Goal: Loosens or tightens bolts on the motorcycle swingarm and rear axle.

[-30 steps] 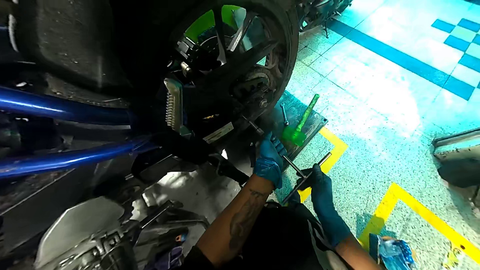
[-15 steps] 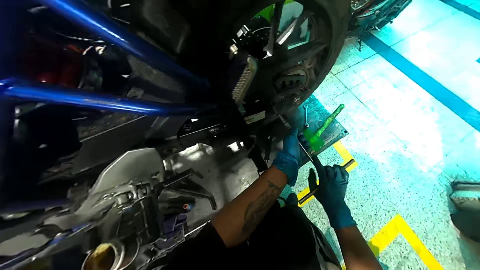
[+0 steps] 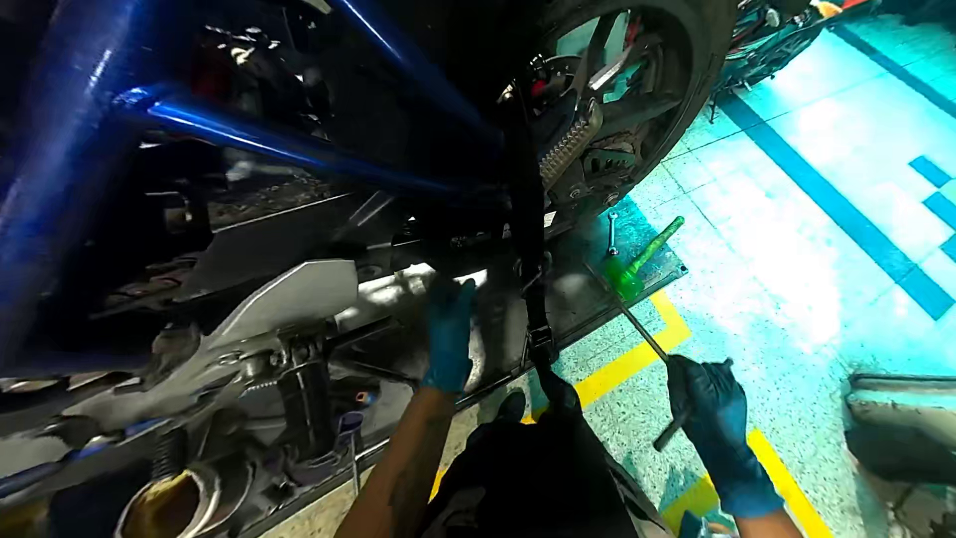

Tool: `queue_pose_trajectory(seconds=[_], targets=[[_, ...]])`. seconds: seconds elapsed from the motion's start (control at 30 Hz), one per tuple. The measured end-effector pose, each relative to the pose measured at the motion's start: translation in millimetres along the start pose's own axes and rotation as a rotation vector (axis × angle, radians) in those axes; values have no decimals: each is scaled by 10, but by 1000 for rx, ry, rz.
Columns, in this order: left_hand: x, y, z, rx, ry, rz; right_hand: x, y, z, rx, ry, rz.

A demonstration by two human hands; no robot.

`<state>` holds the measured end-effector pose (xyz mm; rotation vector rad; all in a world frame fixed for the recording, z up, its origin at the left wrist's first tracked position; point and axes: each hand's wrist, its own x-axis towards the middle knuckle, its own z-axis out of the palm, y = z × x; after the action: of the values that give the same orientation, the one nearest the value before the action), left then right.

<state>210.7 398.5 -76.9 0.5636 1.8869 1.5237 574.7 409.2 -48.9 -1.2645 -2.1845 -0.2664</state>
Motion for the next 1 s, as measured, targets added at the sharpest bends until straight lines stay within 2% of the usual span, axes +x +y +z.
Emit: queue_pose_trajectory(seconds=[0.1, 0.2, 0.33, 0.4, 0.47, 0.6, 0.77, 0.83, 0.97, 1.0], targets=[[118, 90, 67, -50, 8, 91, -483, -108, -117, 152, -109, 274], [214, 38, 91, -37, 21, 150, -822, -341, -181, 272, -307, 596], [220, 169, 76, -55, 11, 75, -1045, -600, -208, 324, -429, 813], [265, 48, 82, -39, 50, 98, -1107, -676, -225, 354, -477, 920], [306, -52, 103, -22, 73, 145, -1130, -714, -258, 411, -465, 1081], [323, -56, 102, -30, 92, 96, -1111, -679, -230, 621, -312, 1377], [106, -31, -86, 38, 53, 45, -869, -423, 4, 870, -327, 1635], [-89, -114, -138, 29, 3, -103, -769, -278, 188, 965, -361, 1611], [-1010, -457, -214, 173, -140, -234, -526, 4, 465, 1108, -488, 1343], [-1301, -275, -166, 220, -152, -295, -419, 76, 529, 1102, -519, 1308]])
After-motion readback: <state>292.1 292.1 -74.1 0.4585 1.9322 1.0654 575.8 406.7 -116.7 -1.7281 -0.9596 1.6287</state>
